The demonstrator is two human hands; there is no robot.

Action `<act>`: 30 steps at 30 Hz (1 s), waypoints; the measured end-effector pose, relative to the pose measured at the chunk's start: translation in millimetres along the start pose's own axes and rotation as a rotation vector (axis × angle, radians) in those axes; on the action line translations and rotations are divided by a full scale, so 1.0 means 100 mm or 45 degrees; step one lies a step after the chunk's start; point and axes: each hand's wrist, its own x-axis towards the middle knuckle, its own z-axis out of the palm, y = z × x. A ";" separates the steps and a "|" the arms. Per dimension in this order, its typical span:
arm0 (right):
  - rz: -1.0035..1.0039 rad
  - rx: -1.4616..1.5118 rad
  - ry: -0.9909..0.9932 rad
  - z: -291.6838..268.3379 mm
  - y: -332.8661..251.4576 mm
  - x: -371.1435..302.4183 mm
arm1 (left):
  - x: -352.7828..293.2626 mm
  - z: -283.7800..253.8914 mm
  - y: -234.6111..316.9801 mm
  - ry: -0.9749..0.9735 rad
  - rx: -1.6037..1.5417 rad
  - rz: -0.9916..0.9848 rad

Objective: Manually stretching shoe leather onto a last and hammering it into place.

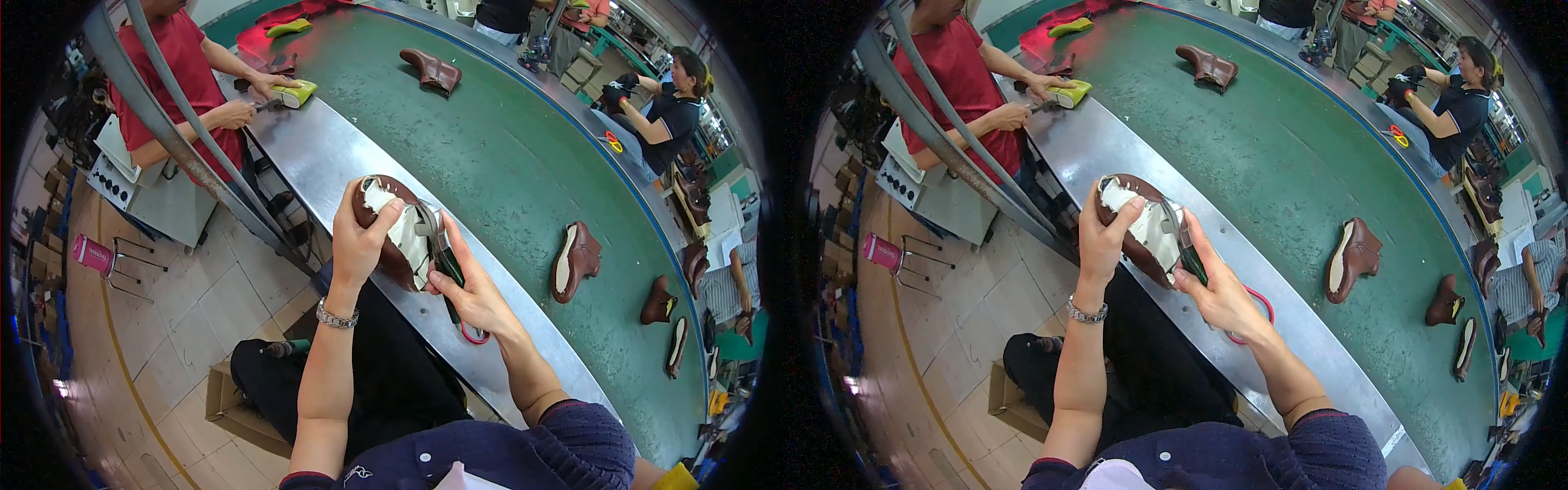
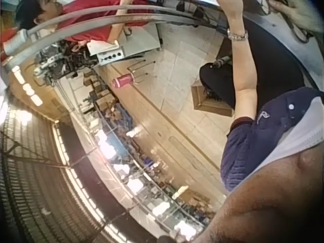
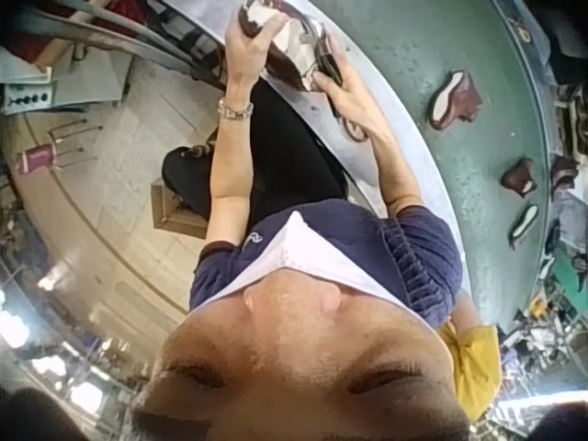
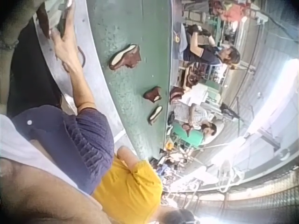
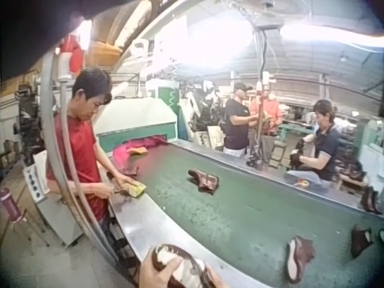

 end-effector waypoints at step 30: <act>0.423 2.249 -0.053 -0.21 0.19 0.42 | 0.14 0.35 -0.17 0.157 0.501 0.268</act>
